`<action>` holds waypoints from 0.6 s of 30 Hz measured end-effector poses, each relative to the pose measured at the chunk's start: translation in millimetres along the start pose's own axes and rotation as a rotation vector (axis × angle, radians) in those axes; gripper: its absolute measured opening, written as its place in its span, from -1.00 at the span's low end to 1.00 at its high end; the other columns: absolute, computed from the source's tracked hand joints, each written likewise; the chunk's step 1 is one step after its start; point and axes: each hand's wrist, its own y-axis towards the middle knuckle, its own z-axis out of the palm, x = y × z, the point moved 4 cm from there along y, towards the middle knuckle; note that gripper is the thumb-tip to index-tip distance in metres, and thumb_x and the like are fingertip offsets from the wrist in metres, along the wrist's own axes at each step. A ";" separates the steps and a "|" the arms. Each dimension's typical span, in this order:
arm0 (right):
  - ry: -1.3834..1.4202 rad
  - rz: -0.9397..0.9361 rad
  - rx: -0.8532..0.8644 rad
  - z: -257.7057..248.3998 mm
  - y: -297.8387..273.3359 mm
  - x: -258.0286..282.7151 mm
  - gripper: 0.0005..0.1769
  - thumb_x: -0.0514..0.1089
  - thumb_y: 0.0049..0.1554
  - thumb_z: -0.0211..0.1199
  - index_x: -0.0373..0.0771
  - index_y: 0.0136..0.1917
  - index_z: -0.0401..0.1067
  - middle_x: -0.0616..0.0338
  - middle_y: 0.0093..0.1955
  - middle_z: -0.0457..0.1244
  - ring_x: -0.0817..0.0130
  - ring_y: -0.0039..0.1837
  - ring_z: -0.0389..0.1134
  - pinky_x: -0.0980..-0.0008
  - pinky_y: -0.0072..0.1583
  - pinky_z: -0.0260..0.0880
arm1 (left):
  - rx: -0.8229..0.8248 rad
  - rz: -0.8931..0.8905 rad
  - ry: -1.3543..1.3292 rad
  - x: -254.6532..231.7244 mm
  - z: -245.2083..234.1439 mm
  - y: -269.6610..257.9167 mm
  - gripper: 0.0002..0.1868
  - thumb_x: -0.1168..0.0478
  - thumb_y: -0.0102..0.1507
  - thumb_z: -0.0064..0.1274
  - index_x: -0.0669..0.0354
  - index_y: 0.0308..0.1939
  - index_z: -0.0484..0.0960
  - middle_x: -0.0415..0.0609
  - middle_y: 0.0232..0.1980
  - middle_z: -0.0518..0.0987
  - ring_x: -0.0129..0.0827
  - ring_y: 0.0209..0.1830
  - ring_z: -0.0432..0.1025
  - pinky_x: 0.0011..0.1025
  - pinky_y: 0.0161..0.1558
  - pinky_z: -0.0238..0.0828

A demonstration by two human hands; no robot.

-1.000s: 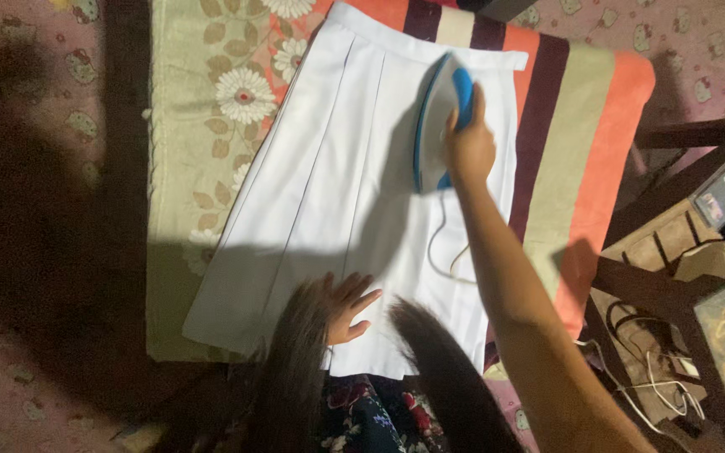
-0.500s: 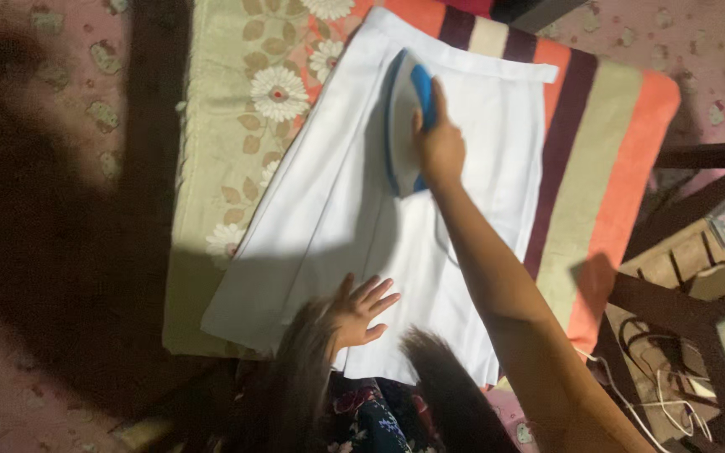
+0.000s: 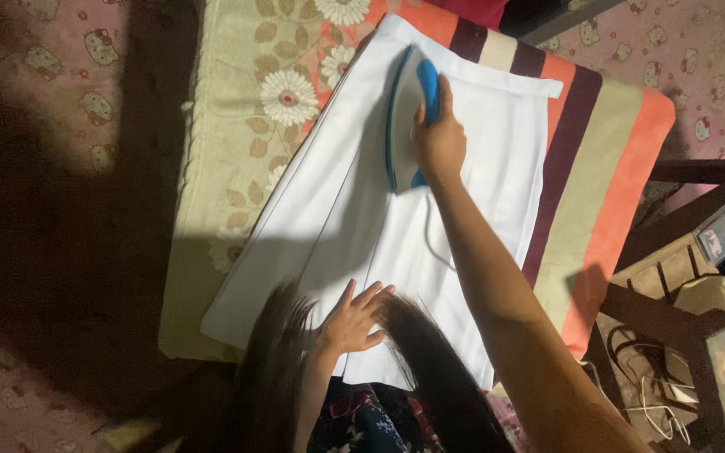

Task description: The person irons a white pleated skirt on a low table using a blue and white electric iron. They repeatedly smooth the fabric with the iron, adjust the skirt with their left hand, and reposition the garment to cover different sections.

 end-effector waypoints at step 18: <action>0.298 -0.348 0.044 -33.1 -49.2 18.5 -0.34 0.07 0.31 0.21 0.12 0.61 0.09 -0.26 0.09 0.41 -0.18 0.11 0.49 0.04 0.09 0.51 | -0.691 -0.132 -0.062 29.2 -52.9 -28.7 -0.20 -0.41 0.39 -0.31 -0.27 0.64 0.06 -0.19 0.73 -0.15 -0.15 0.70 -0.21 0.39 0.52 -0.40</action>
